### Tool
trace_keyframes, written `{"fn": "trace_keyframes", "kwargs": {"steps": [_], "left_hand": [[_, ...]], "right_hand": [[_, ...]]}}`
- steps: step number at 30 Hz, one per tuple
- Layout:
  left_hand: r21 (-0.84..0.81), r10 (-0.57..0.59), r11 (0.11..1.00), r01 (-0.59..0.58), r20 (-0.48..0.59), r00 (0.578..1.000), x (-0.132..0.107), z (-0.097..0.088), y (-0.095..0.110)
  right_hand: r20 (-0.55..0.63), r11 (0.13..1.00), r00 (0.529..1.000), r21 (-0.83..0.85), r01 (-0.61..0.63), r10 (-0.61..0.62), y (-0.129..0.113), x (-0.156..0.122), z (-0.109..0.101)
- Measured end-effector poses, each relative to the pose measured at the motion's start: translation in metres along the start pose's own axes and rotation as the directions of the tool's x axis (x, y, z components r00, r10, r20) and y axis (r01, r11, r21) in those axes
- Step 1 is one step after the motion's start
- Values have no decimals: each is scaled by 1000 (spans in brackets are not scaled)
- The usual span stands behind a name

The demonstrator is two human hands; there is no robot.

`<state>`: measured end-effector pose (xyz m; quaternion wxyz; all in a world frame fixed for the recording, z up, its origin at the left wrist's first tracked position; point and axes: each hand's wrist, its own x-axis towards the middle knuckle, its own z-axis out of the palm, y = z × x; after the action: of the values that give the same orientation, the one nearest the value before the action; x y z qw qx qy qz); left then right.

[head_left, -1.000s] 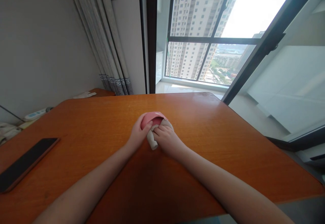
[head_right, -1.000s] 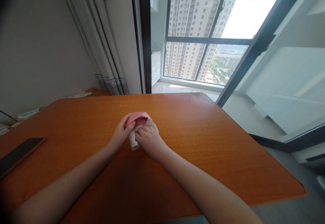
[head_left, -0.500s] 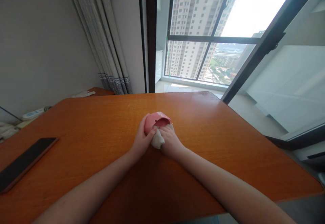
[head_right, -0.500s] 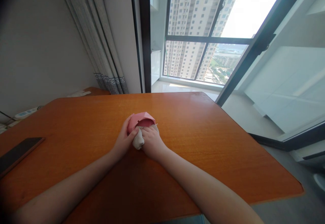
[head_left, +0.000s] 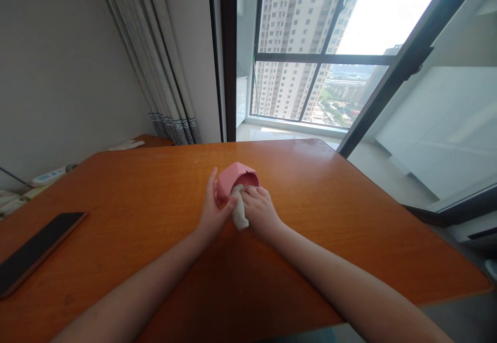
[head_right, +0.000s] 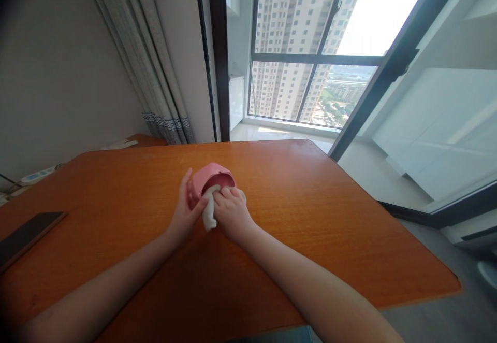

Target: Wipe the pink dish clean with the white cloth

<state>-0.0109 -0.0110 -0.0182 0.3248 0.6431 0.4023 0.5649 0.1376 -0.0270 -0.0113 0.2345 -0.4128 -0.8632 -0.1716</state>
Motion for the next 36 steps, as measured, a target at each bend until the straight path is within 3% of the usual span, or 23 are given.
{"fn": "trace_keyframes", "kwargs": {"steps": [6,10,15,19,27,30,33,36], "left_hand": [[125,8,992,-15,59,998,5,-6,0],[157,45,986,-48,22,999,17,-16,0],[100,37,994,-36,-10,999,9,-10,3],[103,30,994,-33,29,999,1,-4,8],[197,22,980,-37,75,997,28,-26,14],[127,-24,992,9,113,993,25,-24,12],[17,-70,997,69,55,996,14,-11,9],[38,-65,997,66,-44,997,6,-2,7]], "right_hand": [[-36,994,994,53,100,-98,2,-1,4],[4,998,999,-24,53,-53,10,3,-6],[-14,995,996,-49,82,-83,10,3,-7],[-83,995,992,-4,96,-96,4,-2,1],[-56,990,988,-4,144,-144,17,5,-6],[-40,992,991,-17,125,-126,19,5,-6],[-36,994,994,-2,106,-106,16,3,0],[-34,994,994,39,105,-103,12,1,6]]}}
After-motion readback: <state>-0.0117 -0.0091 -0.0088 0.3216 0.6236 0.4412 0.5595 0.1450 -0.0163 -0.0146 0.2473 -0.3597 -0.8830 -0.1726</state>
